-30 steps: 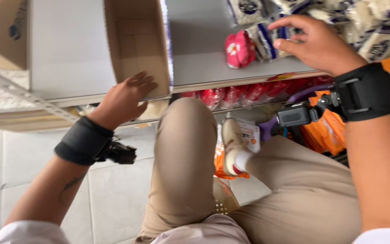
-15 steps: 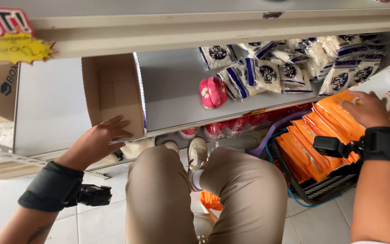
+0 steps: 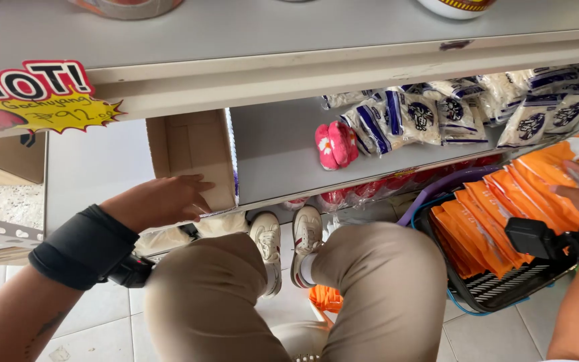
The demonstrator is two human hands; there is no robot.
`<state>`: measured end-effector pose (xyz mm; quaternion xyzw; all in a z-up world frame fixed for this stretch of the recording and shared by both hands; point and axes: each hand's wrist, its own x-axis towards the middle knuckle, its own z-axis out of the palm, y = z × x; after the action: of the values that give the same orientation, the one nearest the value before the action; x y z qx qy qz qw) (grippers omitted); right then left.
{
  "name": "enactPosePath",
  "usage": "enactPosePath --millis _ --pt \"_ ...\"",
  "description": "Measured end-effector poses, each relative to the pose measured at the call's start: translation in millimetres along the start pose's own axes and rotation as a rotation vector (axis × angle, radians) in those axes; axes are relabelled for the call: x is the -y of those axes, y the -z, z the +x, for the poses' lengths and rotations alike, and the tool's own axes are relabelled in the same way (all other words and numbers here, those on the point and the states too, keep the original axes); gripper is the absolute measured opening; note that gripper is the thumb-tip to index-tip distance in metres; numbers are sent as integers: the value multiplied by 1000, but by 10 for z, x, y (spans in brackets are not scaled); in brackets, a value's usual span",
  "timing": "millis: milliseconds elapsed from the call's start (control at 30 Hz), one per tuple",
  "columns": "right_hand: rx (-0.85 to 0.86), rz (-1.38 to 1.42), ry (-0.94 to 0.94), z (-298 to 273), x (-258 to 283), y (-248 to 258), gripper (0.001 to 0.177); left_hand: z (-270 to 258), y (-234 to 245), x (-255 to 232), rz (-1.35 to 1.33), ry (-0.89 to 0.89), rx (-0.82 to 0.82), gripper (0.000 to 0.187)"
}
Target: The person cleans individual rice packs by wiping them with a cloth, then places them into a display box on a shelf.
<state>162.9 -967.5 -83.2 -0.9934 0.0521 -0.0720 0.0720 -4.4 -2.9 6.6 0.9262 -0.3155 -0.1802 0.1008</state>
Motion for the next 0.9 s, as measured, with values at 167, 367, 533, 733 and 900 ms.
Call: enactPosePath --millis 167,367,533,733,900 --pt "-92 531 310 165 -928 -519 65 -82 -224 277 162 -96 -44 41" --pt "53 900 -192 -217 -602 -226 65 -27 -141 368 21 -23 155 41" --pt "-77 667 96 -267 -688 -148 57 142 65 177 47 99 338 48" --pt "-155 57 137 -570 534 522 66 272 -198 -127 87 47 170 48" --pt "-107 63 120 -565 533 430 71 434 -606 -548 246 -263 -235 43"
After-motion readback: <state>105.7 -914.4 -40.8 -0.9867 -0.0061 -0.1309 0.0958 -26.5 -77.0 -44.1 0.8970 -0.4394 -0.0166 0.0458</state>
